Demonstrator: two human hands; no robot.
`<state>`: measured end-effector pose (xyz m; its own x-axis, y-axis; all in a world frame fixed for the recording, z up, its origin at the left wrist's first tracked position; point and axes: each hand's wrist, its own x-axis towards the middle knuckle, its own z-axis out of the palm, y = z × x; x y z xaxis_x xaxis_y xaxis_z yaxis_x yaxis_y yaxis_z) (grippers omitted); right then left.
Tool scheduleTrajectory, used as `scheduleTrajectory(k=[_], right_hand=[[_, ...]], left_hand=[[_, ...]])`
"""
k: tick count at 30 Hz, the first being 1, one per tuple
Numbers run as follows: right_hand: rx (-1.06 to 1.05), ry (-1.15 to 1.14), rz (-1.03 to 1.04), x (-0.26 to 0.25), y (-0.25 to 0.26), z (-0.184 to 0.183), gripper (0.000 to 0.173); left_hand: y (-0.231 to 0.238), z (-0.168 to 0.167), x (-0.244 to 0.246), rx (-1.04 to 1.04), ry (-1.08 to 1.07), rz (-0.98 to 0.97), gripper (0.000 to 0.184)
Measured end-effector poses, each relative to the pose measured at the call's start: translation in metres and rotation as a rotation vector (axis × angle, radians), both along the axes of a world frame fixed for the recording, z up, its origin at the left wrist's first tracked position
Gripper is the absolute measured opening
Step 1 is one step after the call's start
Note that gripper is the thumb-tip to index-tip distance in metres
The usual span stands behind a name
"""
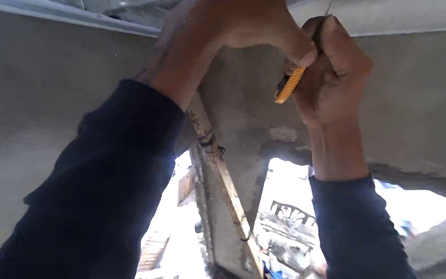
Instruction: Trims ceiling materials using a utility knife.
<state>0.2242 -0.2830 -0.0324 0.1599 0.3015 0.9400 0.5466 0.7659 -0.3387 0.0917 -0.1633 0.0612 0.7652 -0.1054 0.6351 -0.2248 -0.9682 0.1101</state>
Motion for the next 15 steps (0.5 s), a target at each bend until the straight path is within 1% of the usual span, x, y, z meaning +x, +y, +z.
scheduleTrajectory(k=[2, 5, 6, 7, 8, 9, 11, 14, 15], right_hand=[[-0.033, 0.119, -0.026, -0.014, 0.000, -0.020, 0.035], [-0.095, 0.437, 0.004, -0.033, 0.006, -0.045, 0.038], [-0.103, 0.514, 0.033, -0.041, 0.007, -0.052, 0.036], [-0.077, 0.580, 0.081, -0.049, 0.007, -0.058, 0.030], [-0.037, 0.623, 0.110, -0.056, 0.007, -0.061, 0.021], [-0.003, 0.641, 0.131, -0.064, 0.007, -0.063, 0.017], [0.067, 0.661, 0.183, -0.077, 0.006, -0.060, 0.017], [0.125, 0.676, 0.204, -0.092, 0.006, -0.045, 0.020], [0.133, 0.685, 0.234, -0.096, 0.006, -0.039, 0.021]], left_hand=[[0.002, 0.003, -0.008, 0.083, 0.057, 0.086, 0.061], [0.011, 0.013, -0.012, 0.264, -0.005, 0.236, 0.081], [0.012, 0.016, -0.014, 0.293, -0.034, 0.253, 0.089], [0.013, 0.020, -0.015, 0.314, -0.063, 0.258, 0.095], [0.013, 0.023, -0.016, 0.325, -0.077, 0.250, 0.097], [0.013, 0.023, -0.019, 0.325, -0.073, 0.241, 0.093], [0.011, 0.023, -0.028, 0.305, -0.043, 0.235, 0.082], [0.003, 0.021, -0.043, 0.262, -0.019, 0.312, 0.060], [0.002, 0.021, -0.047, 0.255, -0.013, 0.323, 0.056]])
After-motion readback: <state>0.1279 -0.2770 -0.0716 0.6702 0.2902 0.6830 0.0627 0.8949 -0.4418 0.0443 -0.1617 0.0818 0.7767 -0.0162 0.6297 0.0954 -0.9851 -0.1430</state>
